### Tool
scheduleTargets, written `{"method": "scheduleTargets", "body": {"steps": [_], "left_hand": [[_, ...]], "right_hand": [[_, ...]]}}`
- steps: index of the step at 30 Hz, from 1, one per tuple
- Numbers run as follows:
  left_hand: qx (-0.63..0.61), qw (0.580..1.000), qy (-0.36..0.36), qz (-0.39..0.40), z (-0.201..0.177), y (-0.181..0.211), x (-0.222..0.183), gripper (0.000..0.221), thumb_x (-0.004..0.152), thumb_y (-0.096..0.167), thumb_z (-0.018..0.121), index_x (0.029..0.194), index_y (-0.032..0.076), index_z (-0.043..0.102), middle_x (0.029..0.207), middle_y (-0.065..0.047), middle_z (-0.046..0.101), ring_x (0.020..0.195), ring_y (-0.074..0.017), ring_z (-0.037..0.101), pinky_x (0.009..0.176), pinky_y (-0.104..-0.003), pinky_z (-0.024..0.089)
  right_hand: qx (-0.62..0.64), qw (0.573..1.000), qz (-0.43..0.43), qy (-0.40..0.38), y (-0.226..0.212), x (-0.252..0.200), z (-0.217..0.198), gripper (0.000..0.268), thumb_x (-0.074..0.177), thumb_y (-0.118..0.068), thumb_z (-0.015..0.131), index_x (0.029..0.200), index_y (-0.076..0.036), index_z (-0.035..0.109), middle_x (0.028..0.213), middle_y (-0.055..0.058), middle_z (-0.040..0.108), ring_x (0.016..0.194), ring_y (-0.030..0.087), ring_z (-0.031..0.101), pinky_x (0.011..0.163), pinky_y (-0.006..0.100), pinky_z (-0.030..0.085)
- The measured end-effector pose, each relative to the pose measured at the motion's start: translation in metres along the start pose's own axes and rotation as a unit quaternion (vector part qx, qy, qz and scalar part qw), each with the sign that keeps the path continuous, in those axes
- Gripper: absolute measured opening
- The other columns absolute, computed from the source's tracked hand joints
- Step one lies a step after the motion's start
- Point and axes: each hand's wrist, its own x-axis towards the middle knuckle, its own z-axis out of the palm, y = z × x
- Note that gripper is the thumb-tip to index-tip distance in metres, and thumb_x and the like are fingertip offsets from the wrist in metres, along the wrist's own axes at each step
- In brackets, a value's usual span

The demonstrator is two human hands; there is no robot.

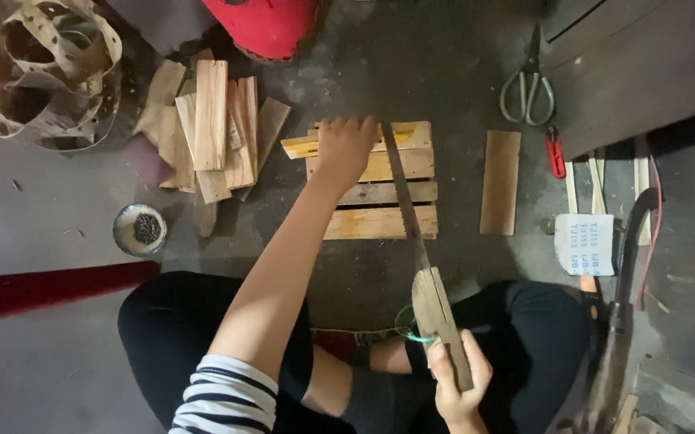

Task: Using a hand saw to cut through small wooden slats on a wooden assembly.

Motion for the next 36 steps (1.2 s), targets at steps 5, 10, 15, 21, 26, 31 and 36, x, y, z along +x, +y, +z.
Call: {"method": "scheduleTargets", "body": {"steps": [5,10,15,21,26,31,36], "left_hand": [[0.044,0.992,-0.117,-0.028,0.001,0.006,-0.001,0.02,0.095,0.025,0.059,0.112,0.015,0.061,0.099,-0.011,0.067,0.089,-0.0324,0.065,0.086,-0.052,0.045],[0.044,0.995,-0.089,-0.031,0.002,0.008,-0.001,0.019,0.092,0.022,0.063,0.109,0.013,0.061,0.098,-0.013,0.067,0.09,-0.0378,0.065,0.091,-0.068,0.045],[0.043,0.98,-0.188,-0.048,-0.018,0.011,0.008,0.024,0.101,0.028,0.054,0.119,0.013,0.059,0.109,-0.016,0.066,0.105,-0.0435,0.065,0.097,-0.069,0.043],[0.036,0.989,-0.138,-0.046,-0.001,0.007,0.004,0.017,0.094,0.023,0.059,0.109,0.016,0.059,0.104,-0.011,0.066,0.092,-0.0344,0.064,0.083,-0.056,0.044],[0.04,0.981,-0.183,-0.051,-0.013,0.01,0.008,0.022,0.093,0.019,0.061,0.114,0.016,0.059,0.108,-0.011,0.066,0.097,-0.0345,0.063,0.09,-0.06,0.044],[0.033,0.988,-0.145,-0.05,-0.004,0.008,0.001,0.026,0.093,0.021,0.061,0.119,0.016,0.06,0.106,-0.01,0.066,0.094,-0.0316,0.063,0.083,-0.052,0.043],[0.043,0.989,-0.135,-0.047,0.004,0.006,0.006,0.018,0.093,0.021,0.06,0.109,0.017,0.058,0.101,-0.008,0.067,0.091,-0.0311,0.063,0.075,-0.05,0.044]], "right_hand": [[-0.001,1.0,0.002,0.026,0.006,-0.008,-0.002,0.011,0.09,-0.007,0.056,0.08,-0.003,0.054,0.053,0.0,0.05,0.043,0.008,0.038,0.04,0.024,0.033],[-0.026,1.0,0.003,0.016,-0.002,-0.008,-0.004,0.017,0.09,-0.008,0.054,0.074,-0.008,0.051,0.05,-0.002,0.046,0.042,0.008,0.035,0.042,0.024,0.03],[-0.037,0.999,0.007,0.005,-0.003,-0.01,-0.003,0.017,0.091,-0.009,0.055,0.075,-0.007,0.053,0.052,-0.001,0.051,0.043,0.009,0.038,0.043,0.023,0.033],[-0.028,0.999,0.01,0.012,0.0,-0.017,-0.001,0.014,0.091,-0.006,0.058,0.078,-0.006,0.054,0.057,-0.001,0.055,0.046,0.008,0.043,0.045,0.022,0.038],[-0.035,0.999,-0.02,0.009,-0.006,-0.007,0.005,0.012,0.091,-0.004,0.057,0.079,-0.006,0.055,0.057,0.0,0.055,0.045,0.008,0.044,0.044,0.022,0.038],[-0.033,0.999,-0.009,0.021,-0.004,-0.01,0.009,0.009,0.091,-0.003,0.058,0.082,-0.003,0.057,0.058,0.001,0.057,0.046,0.009,0.045,0.046,0.022,0.039],[-0.052,0.998,-0.014,0.021,-0.01,-0.006,0.011,0.011,0.092,-0.005,0.059,0.082,-0.004,0.058,0.059,0.0,0.057,0.048,0.009,0.046,0.048,0.022,0.04]]}}
